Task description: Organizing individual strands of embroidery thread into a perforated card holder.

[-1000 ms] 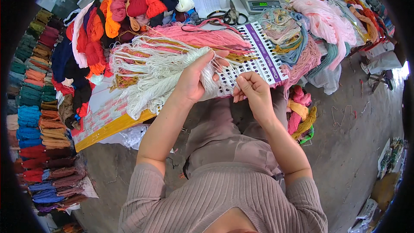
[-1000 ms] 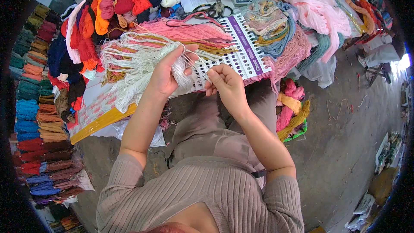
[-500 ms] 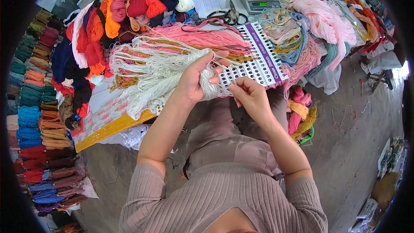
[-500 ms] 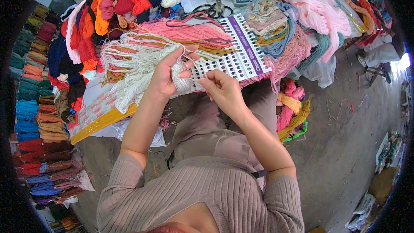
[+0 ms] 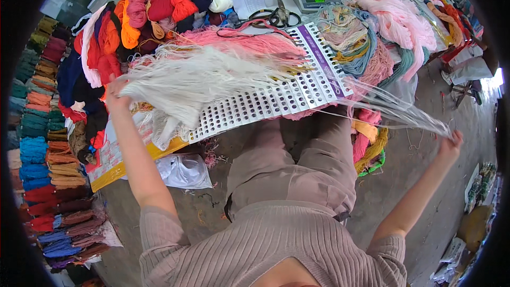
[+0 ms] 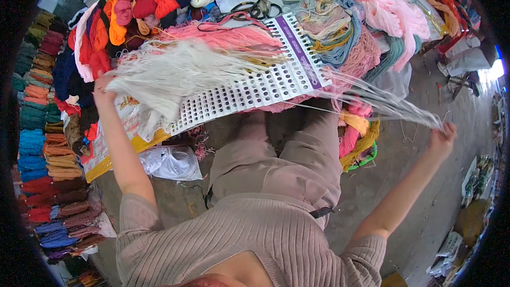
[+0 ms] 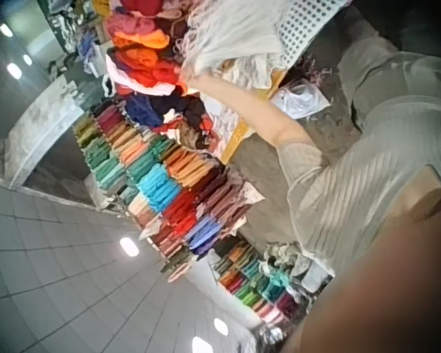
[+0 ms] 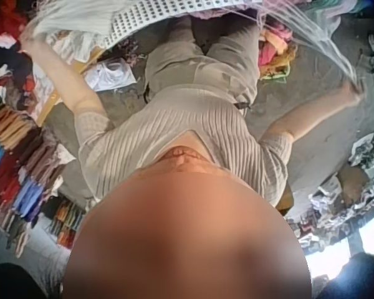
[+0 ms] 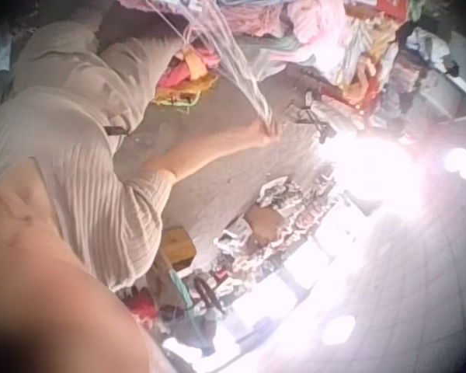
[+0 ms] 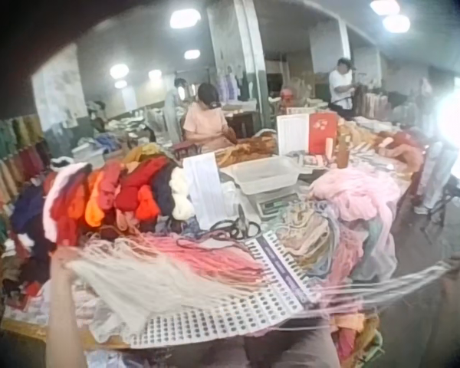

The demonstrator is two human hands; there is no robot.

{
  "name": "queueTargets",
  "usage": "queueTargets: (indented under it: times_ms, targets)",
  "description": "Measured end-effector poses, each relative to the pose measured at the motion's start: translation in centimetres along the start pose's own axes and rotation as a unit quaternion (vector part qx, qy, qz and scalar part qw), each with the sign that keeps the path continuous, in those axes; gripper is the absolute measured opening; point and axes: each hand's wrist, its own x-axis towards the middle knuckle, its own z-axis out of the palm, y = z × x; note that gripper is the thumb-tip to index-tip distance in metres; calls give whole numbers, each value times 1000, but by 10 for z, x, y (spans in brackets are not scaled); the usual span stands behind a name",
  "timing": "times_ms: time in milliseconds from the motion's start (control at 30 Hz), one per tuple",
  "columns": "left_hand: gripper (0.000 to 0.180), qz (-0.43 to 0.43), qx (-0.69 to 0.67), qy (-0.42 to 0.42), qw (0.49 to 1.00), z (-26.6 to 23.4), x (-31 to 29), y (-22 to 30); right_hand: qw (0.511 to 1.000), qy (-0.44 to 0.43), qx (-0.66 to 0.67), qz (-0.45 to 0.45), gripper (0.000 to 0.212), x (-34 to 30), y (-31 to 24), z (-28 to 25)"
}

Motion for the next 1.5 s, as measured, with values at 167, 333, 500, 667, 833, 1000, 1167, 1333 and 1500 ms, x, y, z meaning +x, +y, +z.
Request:
queueTargets:
  times_ms: [167, 333, 500, 667, 833, 1000, 1167, 1333, 1500]
  targets:
    - [39, 32, -39, -158, 986, 93, -61, -71, 979, -63, -166, -97, 19, -39, -36, 81]
    - [31, -179, 153, -100, 967, 153, -109, -258, 812, -351, -465, -45, 20, -174, 85, 230]
    - [42, -478, 192, -40, 856, 160, -133, -369, 742, -525, -401, 114, 14, -234, 186, 267]
    - [39, -507, 221, -29, 833, 151, -122, -399, 695, -533, -465, 130, 15, -237, 233, 269]
    - [25, -455, 407, -74, 789, 164, -117, -414, 710, -501, -481, 117, 21, -234, 245, 263]
    - [16, -398, 432, -46, 808, 152, -103, -436, 715, -494, -490, 68, 22, -239, 249, 267]
    - [22, -334, 547, -129, 757, 142, -99, -442, 707, -521, -444, 179, 21, -232, 248, 273]
    - [33, -212, 612, -137, 750, 127, -96, -404, 687, -545, -468, 109, 20, -241, 247, 269]
    - [24, -305, 497, -80, 808, 133, -99, -416, 691, -531, -477, 113, 23, -234, 245, 262]
